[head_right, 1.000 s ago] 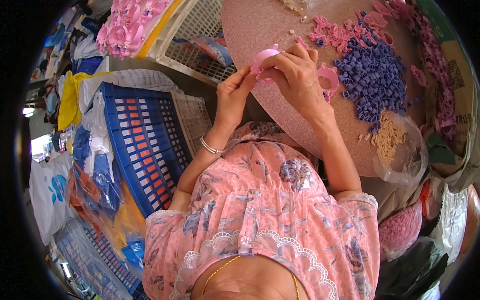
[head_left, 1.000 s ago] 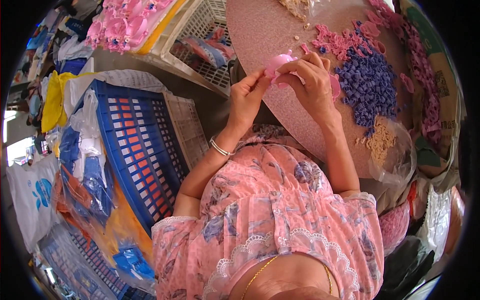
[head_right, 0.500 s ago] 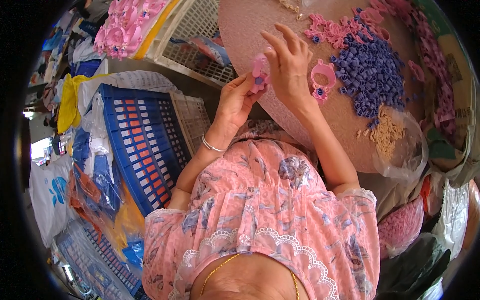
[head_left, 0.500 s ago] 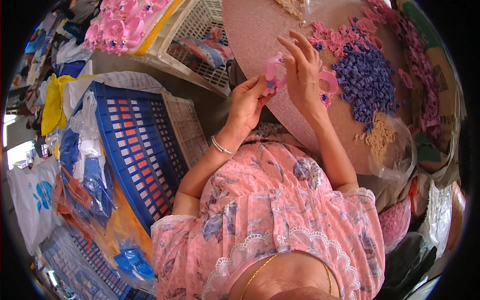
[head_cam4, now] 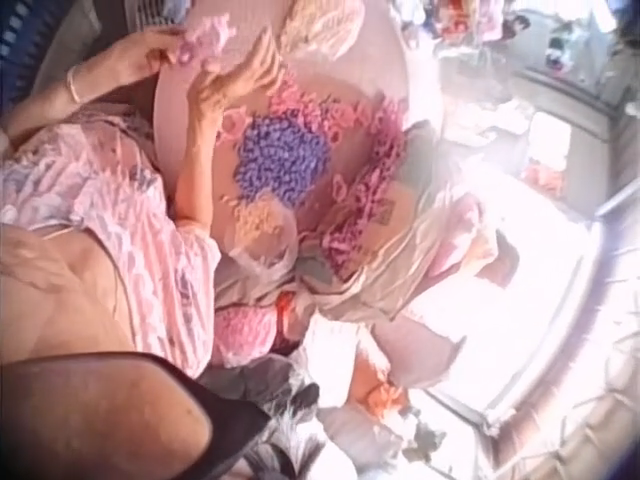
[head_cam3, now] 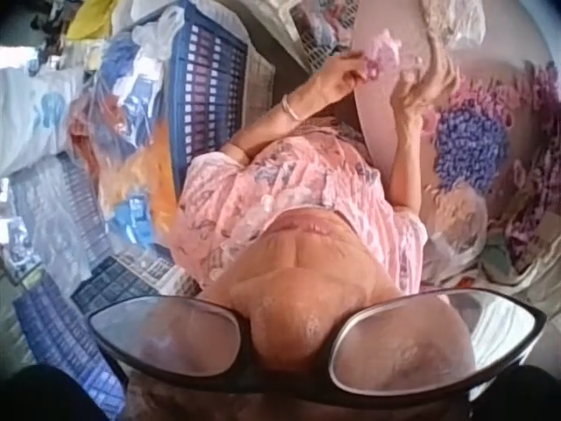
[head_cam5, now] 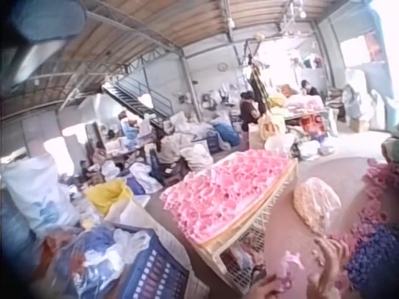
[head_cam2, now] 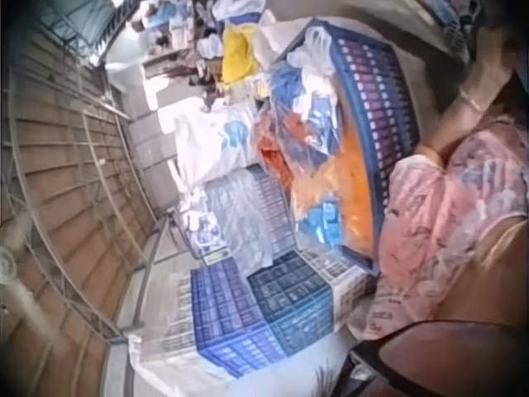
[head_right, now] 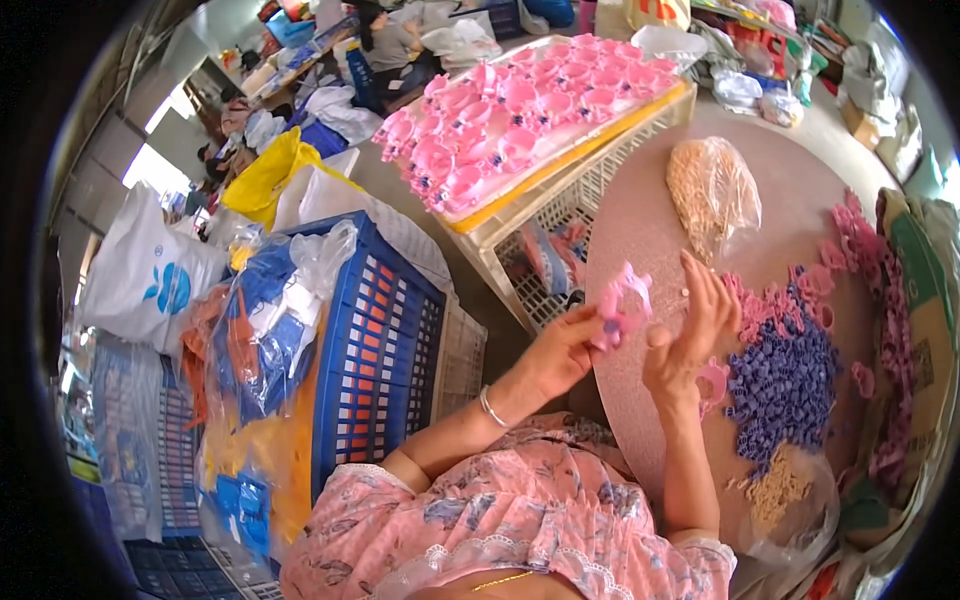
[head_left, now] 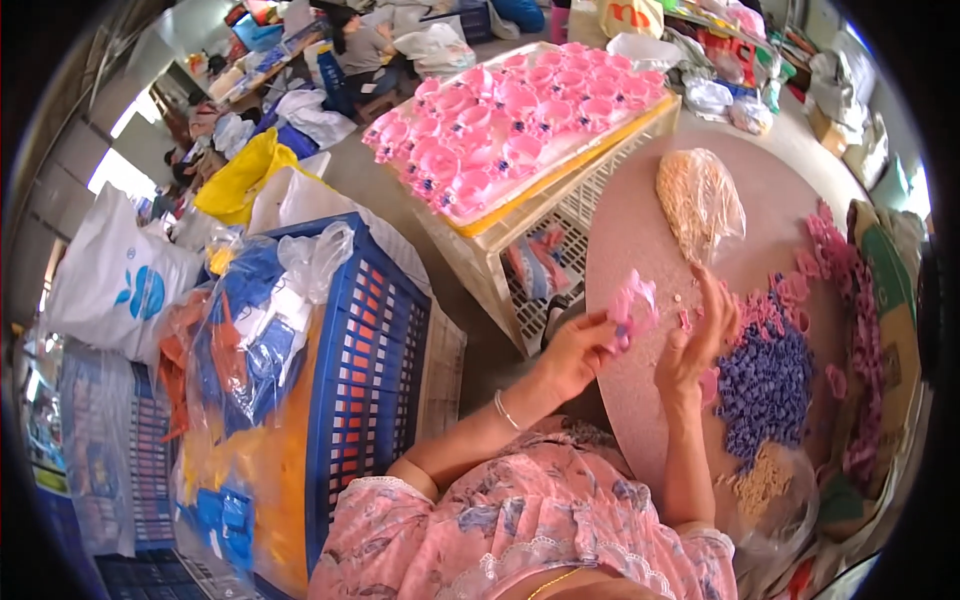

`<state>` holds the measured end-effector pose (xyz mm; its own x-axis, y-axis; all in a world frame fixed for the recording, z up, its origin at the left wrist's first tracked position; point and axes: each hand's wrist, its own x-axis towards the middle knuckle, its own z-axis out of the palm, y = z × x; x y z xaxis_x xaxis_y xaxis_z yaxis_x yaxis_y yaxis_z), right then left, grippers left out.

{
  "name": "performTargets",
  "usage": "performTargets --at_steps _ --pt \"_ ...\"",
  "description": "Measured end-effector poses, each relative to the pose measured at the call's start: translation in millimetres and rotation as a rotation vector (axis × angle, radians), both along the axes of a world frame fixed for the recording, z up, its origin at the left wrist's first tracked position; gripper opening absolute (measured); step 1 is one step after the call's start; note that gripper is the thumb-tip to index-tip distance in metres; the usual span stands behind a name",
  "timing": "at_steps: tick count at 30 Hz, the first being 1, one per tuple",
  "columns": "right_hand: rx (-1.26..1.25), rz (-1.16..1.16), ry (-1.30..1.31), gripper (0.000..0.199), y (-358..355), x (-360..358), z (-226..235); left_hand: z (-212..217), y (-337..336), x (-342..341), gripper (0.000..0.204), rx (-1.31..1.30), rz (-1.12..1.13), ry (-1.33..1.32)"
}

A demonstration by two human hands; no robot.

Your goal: The recorder is assembling small pink plastic toy parts by manually attaching blue flowers and other decorative components.

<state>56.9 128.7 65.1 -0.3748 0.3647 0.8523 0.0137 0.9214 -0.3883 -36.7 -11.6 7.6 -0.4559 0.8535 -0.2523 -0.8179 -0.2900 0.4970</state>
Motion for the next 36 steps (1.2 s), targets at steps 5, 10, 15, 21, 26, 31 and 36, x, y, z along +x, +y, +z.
performTargets --at_steps 5,10,15,21,26,31,36 --pt "-0.069 -0.014 -0.093 0.056 8 28 3 98 6 -73 0.021 0.068 0.284 0.325" --pt "-0.248 0.022 -0.098 0.045 14 47 -21 115 50 -164 0.017 -0.221 0.484 0.949" --pt "-0.274 -0.050 -0.115 0.031 13 60 -30 85 104 -214 0.016 -0.624 0.750 1.598" --pt "-0.412 -0.089 -0.086 0.028 15 93 -45 71 120 -219 0.014 -0.742 0.925 2.076" --pt "-0.539 -0.133 -0.058 0.029 7 114 -48 65 116 -221 0.021 -0.868 0.915 2.386" --pt "-0.256 -0.227 -0.139 0.033 10 125 -51 56 113 -220 0.019 -0.687 0.985 2.517" --pt "-0.320 -0.407 -0.074 0.029 22 146 -44 68 107 -162 0.028 -0.405 0.860 2.574"
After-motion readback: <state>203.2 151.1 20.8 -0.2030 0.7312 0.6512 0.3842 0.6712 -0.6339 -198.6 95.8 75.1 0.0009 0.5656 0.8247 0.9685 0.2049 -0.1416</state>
